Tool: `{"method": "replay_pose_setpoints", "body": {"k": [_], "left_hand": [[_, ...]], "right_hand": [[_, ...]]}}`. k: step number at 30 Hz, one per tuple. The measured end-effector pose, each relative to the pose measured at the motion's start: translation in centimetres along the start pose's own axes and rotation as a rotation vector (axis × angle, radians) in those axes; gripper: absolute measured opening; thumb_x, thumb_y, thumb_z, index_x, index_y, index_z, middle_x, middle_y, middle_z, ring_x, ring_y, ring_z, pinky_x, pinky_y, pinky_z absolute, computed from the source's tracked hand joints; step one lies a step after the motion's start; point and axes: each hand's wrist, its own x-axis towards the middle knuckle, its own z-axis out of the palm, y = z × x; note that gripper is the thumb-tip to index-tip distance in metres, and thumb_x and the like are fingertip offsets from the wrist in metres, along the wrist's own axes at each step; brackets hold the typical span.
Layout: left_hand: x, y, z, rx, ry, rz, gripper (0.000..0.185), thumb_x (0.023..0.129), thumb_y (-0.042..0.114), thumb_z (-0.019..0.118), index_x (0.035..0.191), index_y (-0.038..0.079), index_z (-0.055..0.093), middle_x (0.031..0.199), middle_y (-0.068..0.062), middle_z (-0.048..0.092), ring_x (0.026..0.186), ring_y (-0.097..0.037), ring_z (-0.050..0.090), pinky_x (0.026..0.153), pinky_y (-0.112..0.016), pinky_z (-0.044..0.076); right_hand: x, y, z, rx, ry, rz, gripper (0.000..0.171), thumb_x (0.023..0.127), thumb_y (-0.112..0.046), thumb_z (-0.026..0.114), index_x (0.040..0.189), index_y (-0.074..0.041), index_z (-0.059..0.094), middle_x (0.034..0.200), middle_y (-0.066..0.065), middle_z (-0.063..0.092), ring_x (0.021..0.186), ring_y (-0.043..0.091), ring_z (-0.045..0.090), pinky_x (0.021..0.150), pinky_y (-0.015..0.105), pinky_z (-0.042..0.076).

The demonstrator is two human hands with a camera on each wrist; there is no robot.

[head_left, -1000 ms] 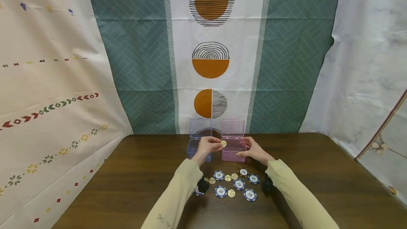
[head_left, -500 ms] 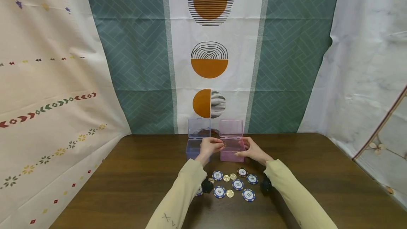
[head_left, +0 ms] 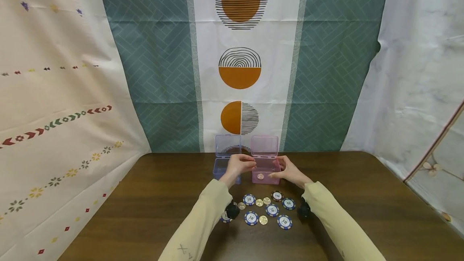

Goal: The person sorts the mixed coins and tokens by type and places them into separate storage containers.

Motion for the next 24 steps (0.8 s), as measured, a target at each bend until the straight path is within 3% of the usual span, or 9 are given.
{"method": "replay_pose_setpoints", "body": {"k": [5,12,17,24], "left_hand": [[-0.2,0.4,0.0,0.016,-0.05,-0.001,0.018,0.079,-0.006,0.065,0.094,-0.014,0.062,0.08,-0.016,0.065,0.073,-0.026,0.065,0.068,-0.034,0.05],[-1.0,1.3,-0.3,0.072,-0.169,0.026,0.021,0.079,-0.005,0.065,0.097,-0.015,0.061,0.083,-0.016,0.065,0.08,-0.032,0.063,0.071,-0.038,0.049],[-1.5,1.6,-1.0,0.114,-0.233,0.062,0.022,0.078,-0.006,0.065,0.098,-0.015,0.059,0.085,-0.016,0.064,0.077,-0.025,0.064,0.07,-0.035,0.05],[-1.8,1.6,-2.3,0.163,-0.27,0.057,0.023,0.077,-0.004,0.068,0.097,-0.014,0.061,0.082,-0.012,0.064,0.075,-0.023,0.064,0.069,-0.032,0.05]], "right_hand": [[0.5,1.4,-0.3,-0.026,0.008,-0.005,0.075,0.075,-0.009,0.073,0.129,0.008,0.024,0.13,0.029,0.033,0.123,0.044,0.025,0.096,0.055,0.022],[1.4,3.4,-0.5,-0.073,0.033,0.0,0.075,0.074,-0.018,0.075,0.129,0.001,0.027,0.13,0.023,0.036,0.123,0.041,0.028,0.096,0.053,0.024],[1.2,2.4,-0.4,-0.037,0.016,-0.01,0.074,0.074,-0.012,0.074,0.128,0.005,0.026,0.13,0.027,0.035,0.123,0.044,0.026,0.096,0.055,0.022],[0.3,0.2,-0.3,-0.034,0.003,-0.013,0.071,0.076,-0.007,0.071,0.128,0.01,0.026,0.13,0.031,0.034,0.123,0.045,0.026,0.096,0.054,0.022]]}}
